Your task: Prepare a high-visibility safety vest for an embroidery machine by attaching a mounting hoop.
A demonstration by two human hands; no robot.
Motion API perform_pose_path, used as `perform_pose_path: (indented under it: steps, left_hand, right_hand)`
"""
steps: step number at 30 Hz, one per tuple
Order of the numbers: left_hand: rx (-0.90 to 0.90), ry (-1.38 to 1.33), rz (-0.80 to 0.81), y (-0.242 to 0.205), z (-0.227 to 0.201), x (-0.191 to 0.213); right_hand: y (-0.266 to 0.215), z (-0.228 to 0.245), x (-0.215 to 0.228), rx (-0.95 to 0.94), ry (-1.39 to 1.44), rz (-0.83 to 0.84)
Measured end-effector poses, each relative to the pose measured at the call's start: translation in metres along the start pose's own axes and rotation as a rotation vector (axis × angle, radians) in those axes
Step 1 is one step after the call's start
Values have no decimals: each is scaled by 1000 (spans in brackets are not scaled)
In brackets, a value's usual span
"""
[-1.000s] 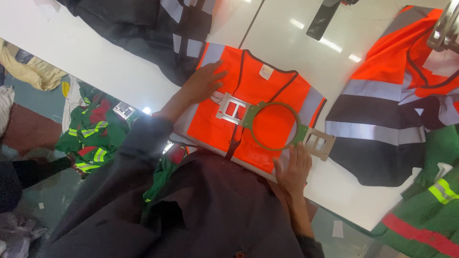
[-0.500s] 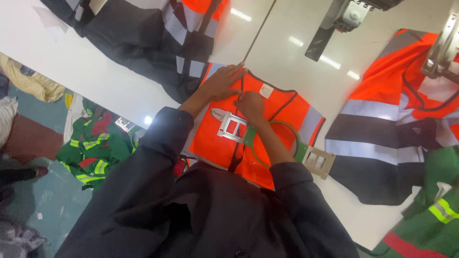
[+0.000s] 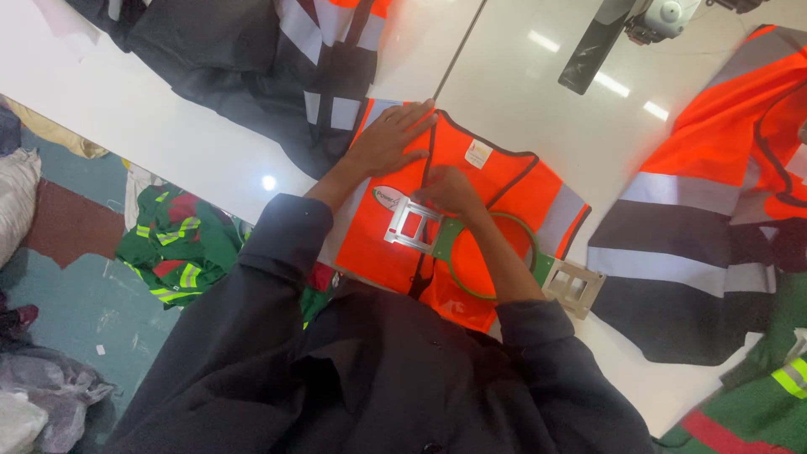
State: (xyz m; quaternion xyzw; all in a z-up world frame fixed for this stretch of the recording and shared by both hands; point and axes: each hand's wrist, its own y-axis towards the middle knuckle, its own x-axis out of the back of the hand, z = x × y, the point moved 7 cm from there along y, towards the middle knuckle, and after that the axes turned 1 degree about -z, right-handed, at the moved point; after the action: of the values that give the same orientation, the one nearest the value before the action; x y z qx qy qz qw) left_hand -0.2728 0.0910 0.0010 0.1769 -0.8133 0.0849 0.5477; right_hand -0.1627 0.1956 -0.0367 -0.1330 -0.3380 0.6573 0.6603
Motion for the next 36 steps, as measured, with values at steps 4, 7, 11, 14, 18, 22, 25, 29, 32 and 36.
perform_pose_path:
  steps: [4, 7, 11, 14, 18, 22, 25, 29, 32, 36]
  left_hand:
    - [-43, 42, -15, 1, 0, 0]
    - [-49, 25, -28, 0, -2, 4]
    - [-2, -96, -89, -23, -15, 16]
    - [84, -308, -128, -59, -46, 21]
    - [279, -408, -162, -109, -86, 24]
    - [573, -516, -259, -134, -88, 4]
    - [721, -617, -261, -137, -79, -13]
    - [776, -854, -302, -131, -74, -23]
    - [839, -925, -286, -131, -64, -36]
    - [806, -894, -303, -131, -63, -33]
  right_hand:
    - [8, -14, -5, 18, -193, 59]
    - [3, -6, -8, 13, -301, 11]
    - [-30, 18, 2, 99, -443, -180]
    - [-75, 8, 34, 272, -391, -465]
    - [-175, -25, 93, 337, -511, -875]
    - [-237, -78, 106, 281, -627, -980]
    - [-248, -90, 102, 246, -617, -921]
    - [-251, -69, 90, 361, -695, -970]
    - [-235, -97, 86, 361, -669, -957]
    - [-230, -118, 81, 335, -653, -942]
